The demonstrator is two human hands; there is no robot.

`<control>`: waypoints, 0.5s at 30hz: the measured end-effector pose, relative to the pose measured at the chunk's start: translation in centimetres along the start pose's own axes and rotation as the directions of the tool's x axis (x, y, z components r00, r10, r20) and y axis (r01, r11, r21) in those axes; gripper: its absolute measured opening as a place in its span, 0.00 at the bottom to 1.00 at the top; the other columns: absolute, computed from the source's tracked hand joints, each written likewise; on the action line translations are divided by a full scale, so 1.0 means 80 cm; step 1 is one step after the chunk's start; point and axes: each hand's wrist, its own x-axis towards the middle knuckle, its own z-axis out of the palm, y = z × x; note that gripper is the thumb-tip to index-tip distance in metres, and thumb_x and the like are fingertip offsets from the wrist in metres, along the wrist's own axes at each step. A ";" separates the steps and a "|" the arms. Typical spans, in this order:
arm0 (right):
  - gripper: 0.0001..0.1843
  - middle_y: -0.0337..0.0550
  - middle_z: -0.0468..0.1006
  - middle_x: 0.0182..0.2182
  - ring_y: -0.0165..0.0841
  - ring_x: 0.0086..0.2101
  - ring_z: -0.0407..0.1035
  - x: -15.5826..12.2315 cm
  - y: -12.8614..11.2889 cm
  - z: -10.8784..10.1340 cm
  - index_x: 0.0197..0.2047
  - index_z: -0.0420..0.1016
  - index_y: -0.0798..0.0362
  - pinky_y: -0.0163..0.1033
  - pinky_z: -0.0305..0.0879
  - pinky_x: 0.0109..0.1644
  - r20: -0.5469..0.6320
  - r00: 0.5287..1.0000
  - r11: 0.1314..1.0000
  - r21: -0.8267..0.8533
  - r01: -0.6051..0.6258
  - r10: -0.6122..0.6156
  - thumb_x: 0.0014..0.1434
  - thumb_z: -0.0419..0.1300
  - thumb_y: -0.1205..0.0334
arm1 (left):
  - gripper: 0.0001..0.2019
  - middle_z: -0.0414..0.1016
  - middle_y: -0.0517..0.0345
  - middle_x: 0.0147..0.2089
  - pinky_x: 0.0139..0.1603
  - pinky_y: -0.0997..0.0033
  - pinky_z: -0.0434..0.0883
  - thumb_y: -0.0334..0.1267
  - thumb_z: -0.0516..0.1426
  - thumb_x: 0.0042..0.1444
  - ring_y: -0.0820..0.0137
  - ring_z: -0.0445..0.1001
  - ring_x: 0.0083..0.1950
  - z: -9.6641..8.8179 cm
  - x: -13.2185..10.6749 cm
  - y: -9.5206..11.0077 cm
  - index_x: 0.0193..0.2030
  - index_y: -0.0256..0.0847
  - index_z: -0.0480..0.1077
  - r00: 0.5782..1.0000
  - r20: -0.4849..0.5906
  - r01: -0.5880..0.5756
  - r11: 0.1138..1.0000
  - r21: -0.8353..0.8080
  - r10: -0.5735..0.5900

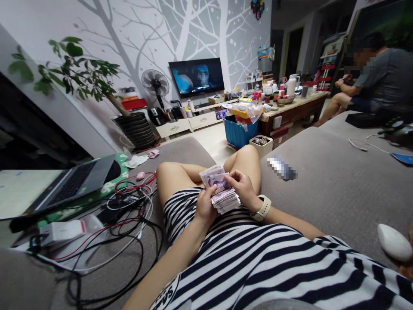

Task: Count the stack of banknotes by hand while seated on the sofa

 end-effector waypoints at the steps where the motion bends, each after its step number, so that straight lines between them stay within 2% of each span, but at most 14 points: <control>1: 0.18 0.36 0.67 0.22 0.28 0.25 0.60 0.000 0.000 0.000 0.27 0.67 0.53 0.34 0.58 0.29 -0.003 1.000 1.000 -0.006 0.004 -0.004 0.53 0.61 0.46 | 0.12 0.79 0.52 0.28 0.41 0.63 0.73 0.34 0.63 0.43 0.61 0.78 0.34 0.000 0.000 0.000 0.36 0.33 0.74 1.000 -0.002 -0.003 1.000 0.006 0.003; 5: 0.18 0.36 0.66 0.21 0.28 0.25 0.59 -0.001 -0.004 -0.001 0.26 0.67 0.53 0.34 0.57 0.29 -0.007 1.000 1.000 -0.027 0.016 -0.016 0.54 0.60 0.47 | 0.12 0.79 0.53 0.28 0.42 0.61 0.74 0.35 0.62 0.42 0.61 0.78 0.33 -0.001 0.001 0.000 0.36 0.33 0.74 1.000 -0.014 0.003 0.999 0.035 -0.002; 8: 0.18 0.35 0.66 0.21 0.28 0.25 0.59 -0.001 -0.007 0.000 0.25 0.66 0.53 0.34 0.57 0.29 -0.012 1.000 0.999 -0.036 0.018 -0.019 0.55 0.59 0.48 | 0.11 0.79 0.51 0.30 0.44 0.59 0.73 0.36 0.62 0.44 0.58 0.79 0.36 -0.001 0.003 -0.001 0.35 0.32 0.74 1.000 -0.006 0.014 1.000 0.015 -0.014; 15: 0.18 0.35 0.65 0.21 0.28 0.24 0.58 -0.001 -0.009 0.000 0.24 0.66 0.53 0.34 0.56 0.29 -0.012 0.999 0.999 -0.023 0.037 -0.037 0.54 0.59 0.48 | 0.16 0.80 0.48 0.40 0.48 0.59 0.72 0.42 0.57 0.53 0.57 0.77 0.46 0.002 0.009 -0.002 0.43 0.32 0.74 0.999 0.030 0.039 0.989 -0.140 -0.035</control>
